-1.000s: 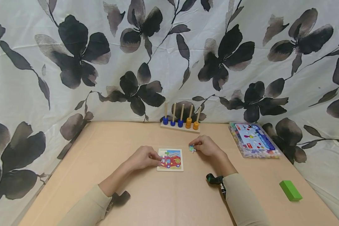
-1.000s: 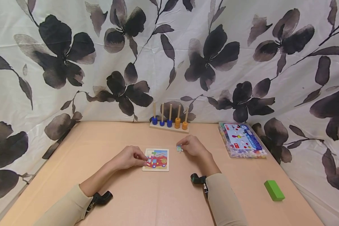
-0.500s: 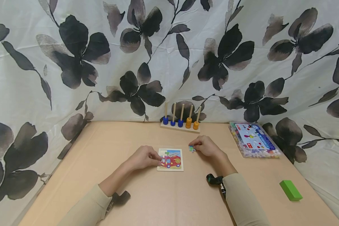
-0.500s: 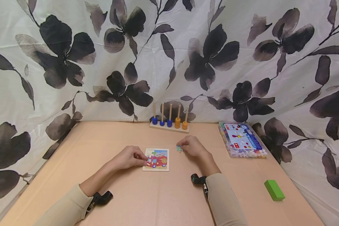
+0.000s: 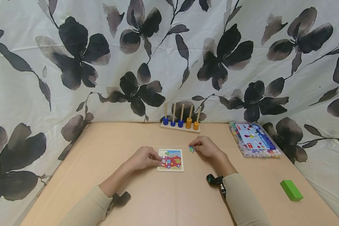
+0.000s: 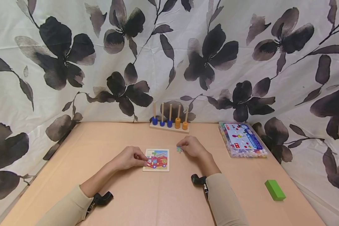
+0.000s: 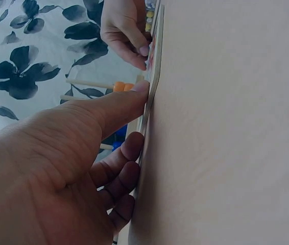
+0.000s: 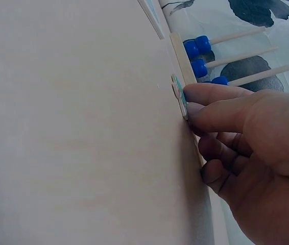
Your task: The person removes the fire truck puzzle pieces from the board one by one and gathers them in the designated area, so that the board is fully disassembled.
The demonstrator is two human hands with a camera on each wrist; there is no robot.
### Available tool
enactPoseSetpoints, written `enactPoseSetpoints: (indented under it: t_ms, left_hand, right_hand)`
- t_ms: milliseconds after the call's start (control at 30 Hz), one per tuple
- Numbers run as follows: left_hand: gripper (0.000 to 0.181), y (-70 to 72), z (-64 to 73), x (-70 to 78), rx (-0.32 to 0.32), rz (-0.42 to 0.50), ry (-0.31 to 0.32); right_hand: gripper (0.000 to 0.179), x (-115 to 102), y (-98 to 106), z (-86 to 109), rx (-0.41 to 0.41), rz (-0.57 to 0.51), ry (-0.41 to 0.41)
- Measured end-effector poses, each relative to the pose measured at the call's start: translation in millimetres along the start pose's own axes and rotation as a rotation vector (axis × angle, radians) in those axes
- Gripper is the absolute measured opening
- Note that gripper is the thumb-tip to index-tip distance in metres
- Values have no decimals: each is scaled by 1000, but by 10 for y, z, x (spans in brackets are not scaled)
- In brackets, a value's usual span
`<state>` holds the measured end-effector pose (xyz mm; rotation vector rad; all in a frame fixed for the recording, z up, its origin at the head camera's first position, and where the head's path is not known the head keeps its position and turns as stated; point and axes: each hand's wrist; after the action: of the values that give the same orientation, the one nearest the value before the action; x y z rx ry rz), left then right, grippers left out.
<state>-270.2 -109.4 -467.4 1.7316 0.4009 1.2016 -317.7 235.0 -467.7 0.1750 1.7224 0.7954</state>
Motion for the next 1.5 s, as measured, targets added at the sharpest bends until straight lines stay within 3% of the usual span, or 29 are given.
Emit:
enactPoseSetpoints:
  t_ms: [300, 800, 1033, 1500]
  left_hand:
    - [13, -5, 9, -13, 5, -3, -10]
    - [13, 12, 10, -12, -7, 3, -3]
    - [13, 14, -8, -34, 1, 5, -13]
    - [12, 35, -7, -24, -9, 16, -8]
  right_hand:
    - [18, 21, -5, -24, 1, 23, 23]
    - [19, 0, 7, -14, 18, 16, -22]
    - [22, -125, 11, -9, 37, -35, -9]
    - [24, -367, -59, -64, 28, -32, 54]
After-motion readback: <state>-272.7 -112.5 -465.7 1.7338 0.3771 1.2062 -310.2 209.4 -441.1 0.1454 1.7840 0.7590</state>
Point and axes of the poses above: each hand's wrist, its own z-axis away from the middle knuckle, its own y-axis out of the back of the hand, x = y × z, and after that the axes turned 11 degrees about -z, right-handed
